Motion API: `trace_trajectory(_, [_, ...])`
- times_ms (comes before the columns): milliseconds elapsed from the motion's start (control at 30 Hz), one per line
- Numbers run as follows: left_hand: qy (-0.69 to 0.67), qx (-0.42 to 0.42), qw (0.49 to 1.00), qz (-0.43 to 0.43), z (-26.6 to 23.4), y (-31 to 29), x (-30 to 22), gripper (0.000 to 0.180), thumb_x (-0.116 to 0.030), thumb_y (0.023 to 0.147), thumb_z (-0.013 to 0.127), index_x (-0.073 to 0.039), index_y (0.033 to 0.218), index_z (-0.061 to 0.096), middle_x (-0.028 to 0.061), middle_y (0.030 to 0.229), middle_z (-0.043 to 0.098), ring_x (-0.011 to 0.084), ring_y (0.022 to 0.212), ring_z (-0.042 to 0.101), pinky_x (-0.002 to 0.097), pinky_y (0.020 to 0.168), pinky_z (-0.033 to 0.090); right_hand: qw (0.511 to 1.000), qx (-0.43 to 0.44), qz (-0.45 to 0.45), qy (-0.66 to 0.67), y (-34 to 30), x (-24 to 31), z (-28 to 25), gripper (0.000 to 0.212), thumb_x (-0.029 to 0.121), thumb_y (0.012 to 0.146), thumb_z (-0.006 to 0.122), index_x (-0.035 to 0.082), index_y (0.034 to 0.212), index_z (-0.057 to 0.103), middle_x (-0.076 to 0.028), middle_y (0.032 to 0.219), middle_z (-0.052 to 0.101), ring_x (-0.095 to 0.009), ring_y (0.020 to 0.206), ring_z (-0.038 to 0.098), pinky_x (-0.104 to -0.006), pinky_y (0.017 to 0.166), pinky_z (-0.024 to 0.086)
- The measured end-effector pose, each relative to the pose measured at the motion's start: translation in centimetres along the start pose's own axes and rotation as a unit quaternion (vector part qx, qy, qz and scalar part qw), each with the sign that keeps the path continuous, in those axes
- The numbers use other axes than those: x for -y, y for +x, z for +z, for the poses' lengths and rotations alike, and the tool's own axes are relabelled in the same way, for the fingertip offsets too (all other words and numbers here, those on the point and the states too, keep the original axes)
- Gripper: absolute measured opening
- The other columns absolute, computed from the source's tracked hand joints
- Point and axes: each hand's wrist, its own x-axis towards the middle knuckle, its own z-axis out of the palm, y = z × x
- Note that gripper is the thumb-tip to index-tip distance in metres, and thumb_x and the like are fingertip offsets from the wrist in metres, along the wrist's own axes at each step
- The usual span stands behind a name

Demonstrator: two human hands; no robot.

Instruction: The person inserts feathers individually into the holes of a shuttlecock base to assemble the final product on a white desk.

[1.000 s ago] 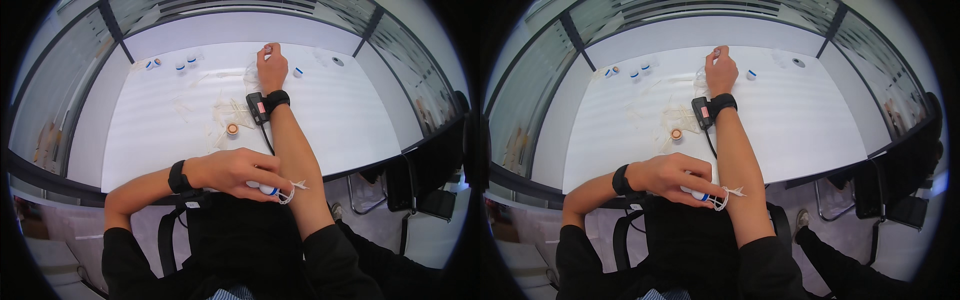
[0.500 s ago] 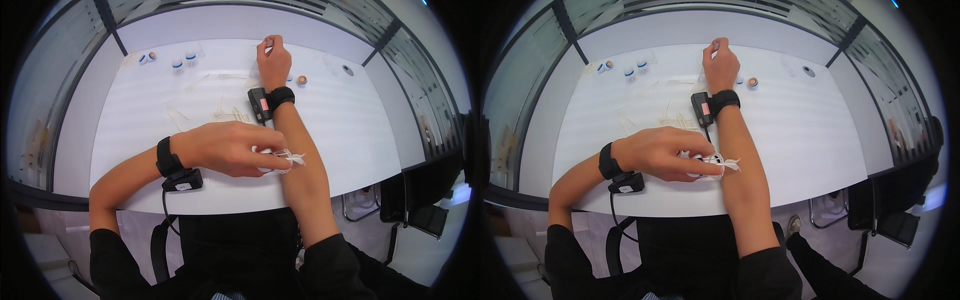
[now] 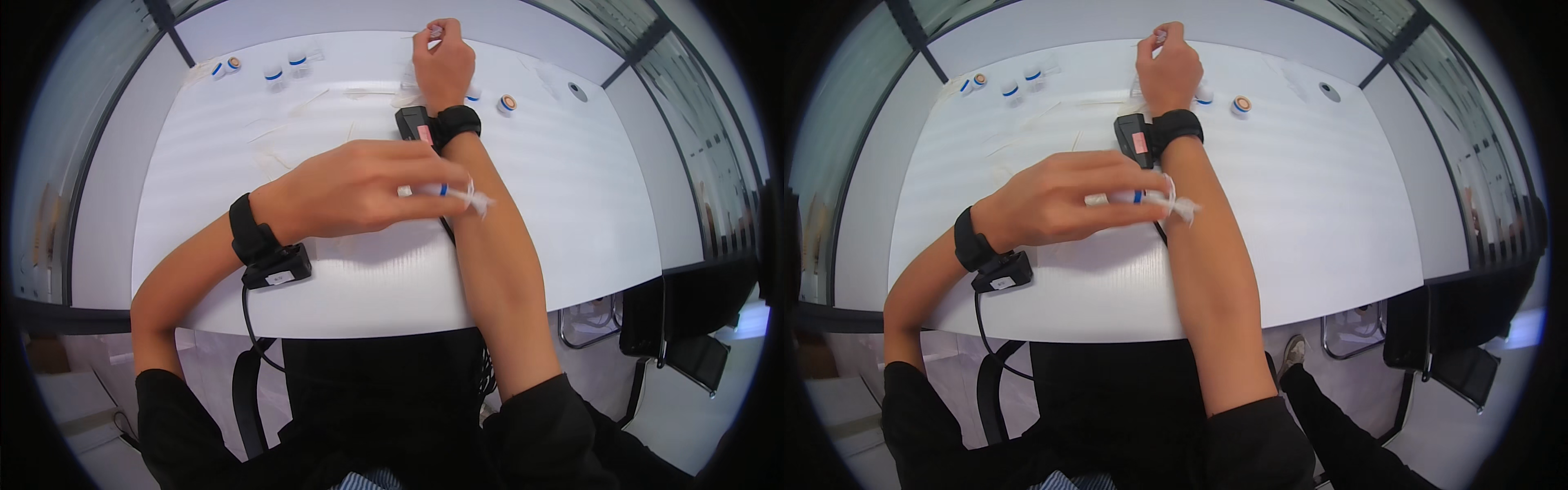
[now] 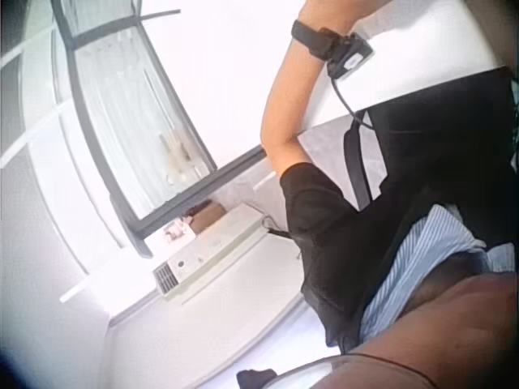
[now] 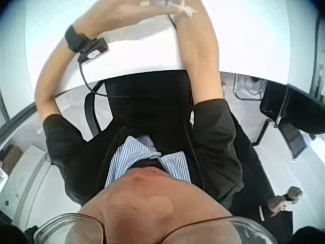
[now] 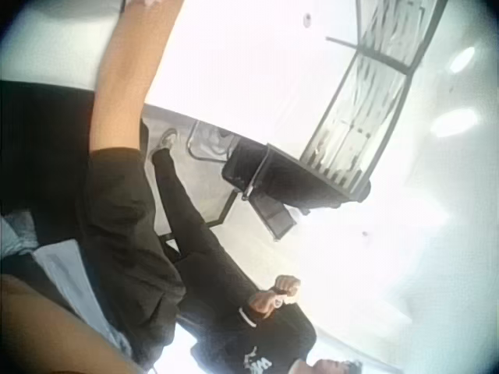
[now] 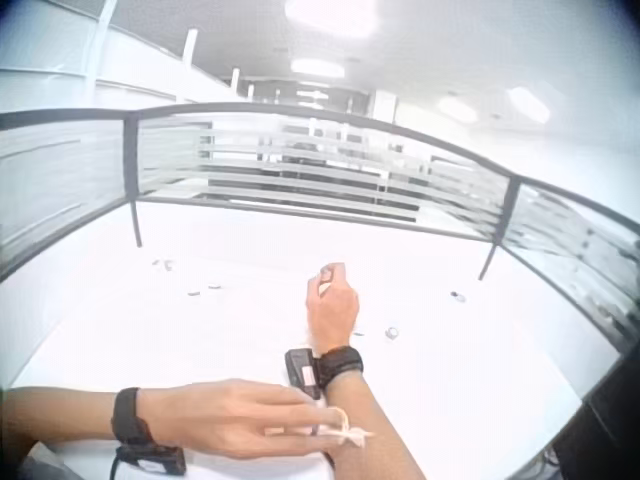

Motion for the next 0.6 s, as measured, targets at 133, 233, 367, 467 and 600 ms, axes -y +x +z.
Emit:
trace_trajectory(133, [-0.049,0.002,0.991,-0.125,0.6,0.3,-0.6,0.038,0.0,0.075,0.075,-0.011,0.111,0.069,0.0047,0.112,0.065,0.0188,0.084,0.065,0.0285,0.069,0.054,1.0,0.003,-0.001,0.0,0.1,0.0,0.2,0.011,0.016,0.086,0.06,0.008,0.092,0.059,-0.01,0.07,0.068,-0.035,0.065,0.066,-0.0439,0.06,0.052])
trace_trajectory(233, [-0.004,0.036,0.994,-0.108,0.3,0.2,-0.4,0.036,-0.005,0.073,0.078,-0.012,0.107,0.069,0.0044,0.112,0.064,0.0198,0.083,0.065,0.0307,0.071,0.053,1.0,0.016,0.005,-0.008,0.1,0.0,0.0,0.011,0.016,0.086,0.06,0.008,0.092,0.059,-0.01,0.071,0.069,-0.035,0.066,0.066,-0.0439,0.061,0.052])
trace_trajectory(367, [0.092,0.001,0.992,-0.09,0.0,0.9,-0.8,0.034,-0.007,0.071,0.077,-0.01,0.104,0.068,0.0049,0.111,0.064,0.0218,0.085,0.065,0.0321,0.072,0.053,0.999,0.034,0.016,-0.008,-0.1,0.2,-0.2,0.011,0.016,0.086,0.061,0.008,0.093,0.059,-0.01,0.073,0.07,-0.035,0.067,0.067,-0.0434,0.062,0.052])
trace_trajectory(467, [-0.065,0.038,0.994,-0.078,0.8,2.0,-2.8,0.034,-0.006,0.073,0.072,-0.009,0.107,0.067,0.0062,0.111,0.064,0.023,0.095,0.064,0.0316,0.076,0.054,0.999,0.034,0.006,-0.014,-0.1,0.4,-0.3,0.011,0.016,0.086,0.061,0.008,0.093,0.059,-0.01,0.074,0.07,-0.034,0.067,0.067,-0.0429,0.062,0.052])
trace_trajectory(600, [-0.052,0.032,0.997,0.042,3.2,3.6,-3.0,0.036,-0.009,0.074,0.072,-0.013,0.109,0.063,0.0051,0.11,0.06,0.0218,0.097,0.063,0.0315,0.077,0.056,1.0,0.03,0.001,-0.007,-0.1,0.3,0.0,0.011,0.017,0.087,0.06,0.008,0.093,0.059,-0.01,0.073,0.07,-0.034,0.065,0.067,-0.0429,0.061,0.053])
